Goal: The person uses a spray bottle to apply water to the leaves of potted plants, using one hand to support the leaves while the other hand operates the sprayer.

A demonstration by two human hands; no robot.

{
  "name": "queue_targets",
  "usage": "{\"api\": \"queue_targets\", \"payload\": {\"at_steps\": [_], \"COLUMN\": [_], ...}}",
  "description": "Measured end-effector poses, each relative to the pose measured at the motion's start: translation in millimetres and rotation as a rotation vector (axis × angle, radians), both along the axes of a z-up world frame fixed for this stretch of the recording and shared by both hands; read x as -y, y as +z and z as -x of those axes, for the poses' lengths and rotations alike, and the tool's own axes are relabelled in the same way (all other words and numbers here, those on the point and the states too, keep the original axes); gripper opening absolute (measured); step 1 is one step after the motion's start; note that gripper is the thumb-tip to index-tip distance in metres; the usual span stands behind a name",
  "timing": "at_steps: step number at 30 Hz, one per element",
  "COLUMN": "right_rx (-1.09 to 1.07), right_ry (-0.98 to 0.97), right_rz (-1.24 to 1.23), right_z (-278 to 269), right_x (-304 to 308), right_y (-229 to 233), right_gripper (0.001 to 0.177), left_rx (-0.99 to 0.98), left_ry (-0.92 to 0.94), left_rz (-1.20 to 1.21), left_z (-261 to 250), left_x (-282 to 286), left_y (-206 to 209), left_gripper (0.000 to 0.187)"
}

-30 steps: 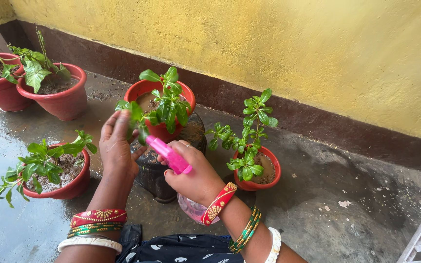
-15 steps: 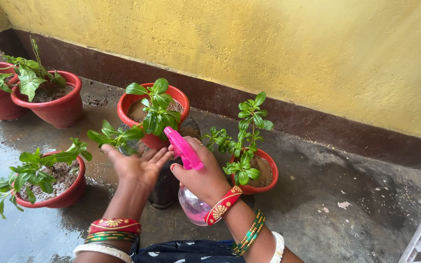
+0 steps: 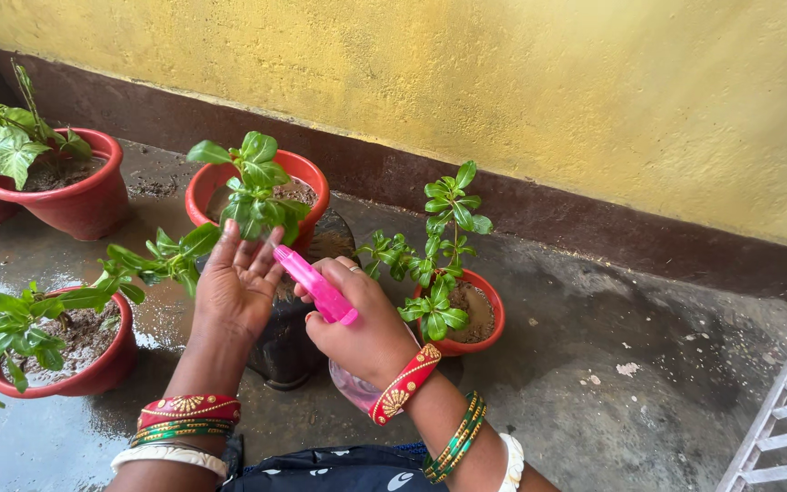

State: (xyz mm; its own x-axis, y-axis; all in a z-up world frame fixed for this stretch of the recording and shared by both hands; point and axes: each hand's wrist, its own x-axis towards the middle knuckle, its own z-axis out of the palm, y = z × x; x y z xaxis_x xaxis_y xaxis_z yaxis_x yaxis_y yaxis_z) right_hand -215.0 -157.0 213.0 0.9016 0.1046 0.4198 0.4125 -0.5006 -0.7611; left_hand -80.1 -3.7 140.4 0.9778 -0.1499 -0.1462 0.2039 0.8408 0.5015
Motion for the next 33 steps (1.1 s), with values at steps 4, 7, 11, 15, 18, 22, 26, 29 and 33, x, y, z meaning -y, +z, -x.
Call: {"api": "queue_targets", "payload": {"at_steps": [4,7,11,15,18,22,26,29,33], "right_rx": [-0.025,0.012,0.014,0.029,0.095,-0.036,0.003,0.045,0.097], "right_ry": [0.0,0.051,0.017,-0.058,-0.067,-0.052,-0.011,0.0,-0.015], "right_rz": [-0.064,-0.113,-0.1,0.009,0.041,-0.152,-0.2,-0.169,-0.036], "right_z": [1,3,2,0,-3,-5,-5,-4,-5], "right_x": [-3,-5,-5,-2,-2,-6,-8,-11,-15], "right_y": [4,5,5,3,2,1,3,5,7], "right_gripper": [0.033,0.046,0.049,0.035,0.032,0.035,0.043,0.044,0.038], "left_rx": [-0.047,-0.062,-0.122,-0.111,-0.114,-0.129,-0.166,-0.226,-0.173], "left_ry": [0.054,0.077,0.081,0.055,0.073,0.181,0.282,0.347,0.322], "left_rz": [-0.148,-0.18,-0.24,-0.333,-0.351,-0.319,-0.228,-0.126,-0.013], "left_z": [-9,-8,-3,0,-1,-5,-3,-3,-5], "left_x": [-4,-5,-5,-4,-5,-10,-22,-27,-38], "left_y": [-12,-15,-8,-3,-4,-3,3,6,2], "left_gripper": [0.025,0.017,0.02,0.027,0.038,0.065,0.08,0.084,0.081]}}
